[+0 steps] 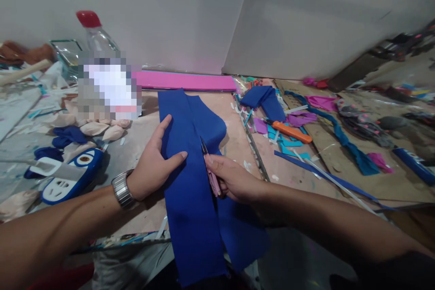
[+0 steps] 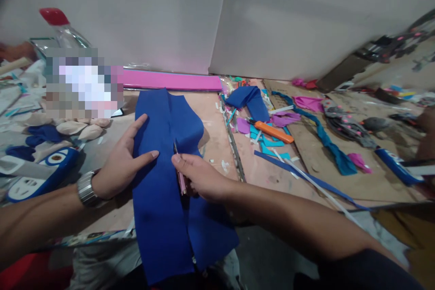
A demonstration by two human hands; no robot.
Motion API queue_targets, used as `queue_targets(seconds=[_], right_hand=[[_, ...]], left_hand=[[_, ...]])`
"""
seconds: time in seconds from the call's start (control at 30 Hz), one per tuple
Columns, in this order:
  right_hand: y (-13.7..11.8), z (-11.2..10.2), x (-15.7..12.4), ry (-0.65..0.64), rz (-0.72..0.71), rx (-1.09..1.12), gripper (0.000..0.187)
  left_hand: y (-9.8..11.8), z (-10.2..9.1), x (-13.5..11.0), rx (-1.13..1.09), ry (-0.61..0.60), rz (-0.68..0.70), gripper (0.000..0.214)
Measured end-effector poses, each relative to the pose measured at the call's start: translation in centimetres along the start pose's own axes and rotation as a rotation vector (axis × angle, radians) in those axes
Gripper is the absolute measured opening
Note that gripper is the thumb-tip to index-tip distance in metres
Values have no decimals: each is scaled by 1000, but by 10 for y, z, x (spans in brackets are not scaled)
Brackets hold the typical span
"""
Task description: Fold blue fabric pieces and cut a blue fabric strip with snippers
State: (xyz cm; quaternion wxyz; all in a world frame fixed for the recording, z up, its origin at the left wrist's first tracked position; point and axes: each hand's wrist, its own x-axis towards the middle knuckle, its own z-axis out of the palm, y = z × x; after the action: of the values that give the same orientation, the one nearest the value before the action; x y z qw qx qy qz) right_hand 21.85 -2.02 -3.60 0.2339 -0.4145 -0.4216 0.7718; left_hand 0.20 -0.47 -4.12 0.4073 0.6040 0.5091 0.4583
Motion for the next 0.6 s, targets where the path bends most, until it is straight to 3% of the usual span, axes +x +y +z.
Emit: queue_targets(seconds=[0.6], right_hand=[[1, -2, 4, 47, -8, -17, 55]], left_hand=[[2, 1, -2, 1, -16, 53, 93]])
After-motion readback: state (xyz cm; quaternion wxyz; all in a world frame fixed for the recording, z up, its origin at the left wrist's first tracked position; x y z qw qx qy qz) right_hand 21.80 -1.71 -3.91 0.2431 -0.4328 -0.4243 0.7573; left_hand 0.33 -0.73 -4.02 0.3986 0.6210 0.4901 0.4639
